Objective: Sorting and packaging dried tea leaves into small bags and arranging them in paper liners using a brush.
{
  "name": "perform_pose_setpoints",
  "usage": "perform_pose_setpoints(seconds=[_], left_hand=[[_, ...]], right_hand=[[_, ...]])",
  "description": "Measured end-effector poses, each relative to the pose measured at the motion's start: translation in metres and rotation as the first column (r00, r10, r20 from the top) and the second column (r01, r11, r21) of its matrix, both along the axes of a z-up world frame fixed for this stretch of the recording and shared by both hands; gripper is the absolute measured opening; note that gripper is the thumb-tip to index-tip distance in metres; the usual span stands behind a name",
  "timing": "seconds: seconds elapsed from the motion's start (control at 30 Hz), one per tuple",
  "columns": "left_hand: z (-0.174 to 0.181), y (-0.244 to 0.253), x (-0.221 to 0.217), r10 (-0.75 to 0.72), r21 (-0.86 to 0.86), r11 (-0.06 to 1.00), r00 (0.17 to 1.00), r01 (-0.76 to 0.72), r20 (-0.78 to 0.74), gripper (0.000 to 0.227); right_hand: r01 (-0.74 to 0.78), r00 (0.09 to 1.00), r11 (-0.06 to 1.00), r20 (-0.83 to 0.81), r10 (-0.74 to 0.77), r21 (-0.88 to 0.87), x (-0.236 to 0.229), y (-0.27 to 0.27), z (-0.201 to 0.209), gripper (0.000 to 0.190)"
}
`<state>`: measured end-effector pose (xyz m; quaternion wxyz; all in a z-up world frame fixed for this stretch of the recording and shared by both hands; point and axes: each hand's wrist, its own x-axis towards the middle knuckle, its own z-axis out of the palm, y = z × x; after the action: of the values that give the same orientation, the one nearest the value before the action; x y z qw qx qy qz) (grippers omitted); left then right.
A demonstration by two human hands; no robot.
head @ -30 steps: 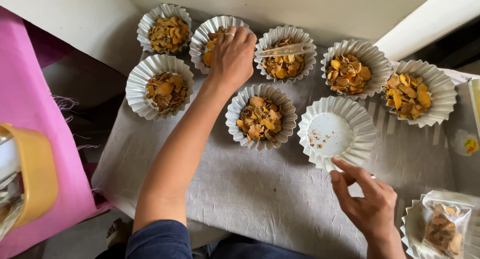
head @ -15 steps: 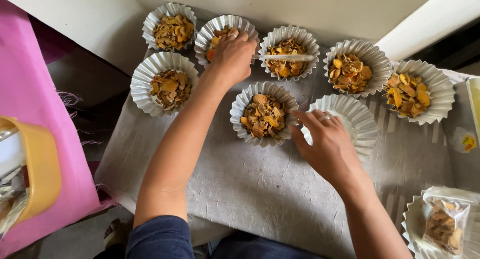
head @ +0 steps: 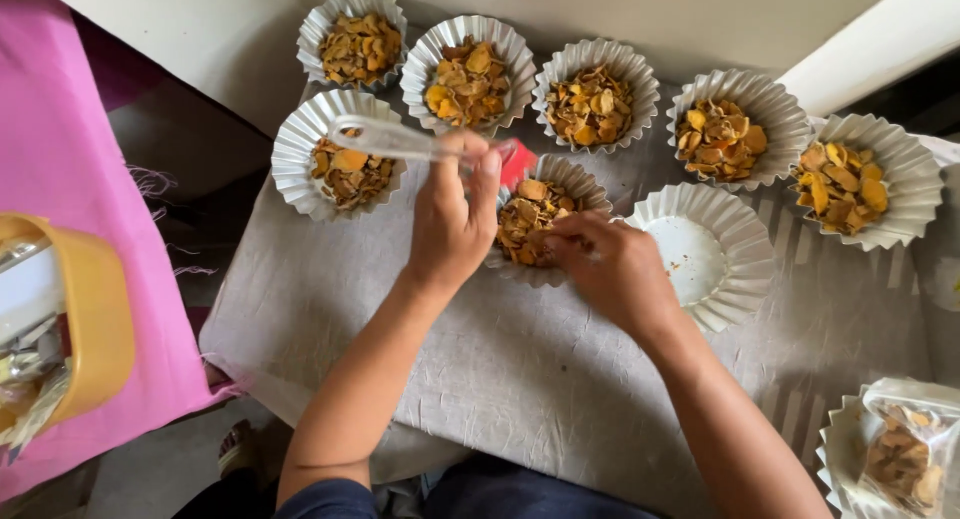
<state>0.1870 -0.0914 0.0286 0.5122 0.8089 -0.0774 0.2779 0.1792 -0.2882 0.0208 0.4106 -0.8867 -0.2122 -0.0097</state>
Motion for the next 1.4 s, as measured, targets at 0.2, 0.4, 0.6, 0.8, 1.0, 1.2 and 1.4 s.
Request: perform_pose_setpoints(seconds=[0.2, 0.4, 0.6, 0.8, 1.0, 1.2, 1.4], left_hand=[[-0.018, -0.013, -0.01, 0.089, -0.054, 0.994, 0.992, -0.093, -0.085, 0.025], [-0.009, -0.014, -0.013, 0.021, -0.292, 0.956, 0.998, -0.004, 0.055, 0.034], [-0.058, -0.023, -0.029, -0.046, -0.427, 0.896, 0.98, 0.125, 0.191, 0.039], [-0.076, -0.019, -0.007, 0.097, -0.081, 0.994, 0.956, -0.077, 0.277, 0.023], [-0.017, -0.041, -0.024, -0.024, -0.084, 0.995, 0.948, 0.053, 0.319, 0.019], [-0.027, -0.007, -0.012, -0.062, -0.065, 0.994, 0.948, 0.087, 0.313, 0.014], [-0.021, -0.011, -0.016, 0.048, -0.168, 0.984, 0.997, -0.059, -0.067, 0.037]], right_hand=[[0.128, 0.965, 0.977, -0.25, -0.083, 0.169, 0.007, -0.019, 0.017, 0.021], [0.12, 0.977, 0.977, -0.198, -0.084, 0.176, 0.007, -0.011, 0.024, 0.011], [0.241, 0.914, 0.892, -0.398, -0.076, 0.382, 0.012, -0.011, 0.013, 0.015], [0.335, 0.848, 0.681, -0.524, 0.084, 0.651, 0.012, -0.009, 0.013, 0.02], [0.247, 0.892, 0.747, -0.446, 0.072, 0.617, 0.005, -0.003, 0.042, 0.022], [0.026, 0.999, 1.0, -0.024, -0.026, 0.013, 0.006, -0.071, 0.102, 0.02], [0.076, 0.865, 0.749, -0.33, -0.377, -0.658, 0.014, -0.078, 0.094, 0.047]])
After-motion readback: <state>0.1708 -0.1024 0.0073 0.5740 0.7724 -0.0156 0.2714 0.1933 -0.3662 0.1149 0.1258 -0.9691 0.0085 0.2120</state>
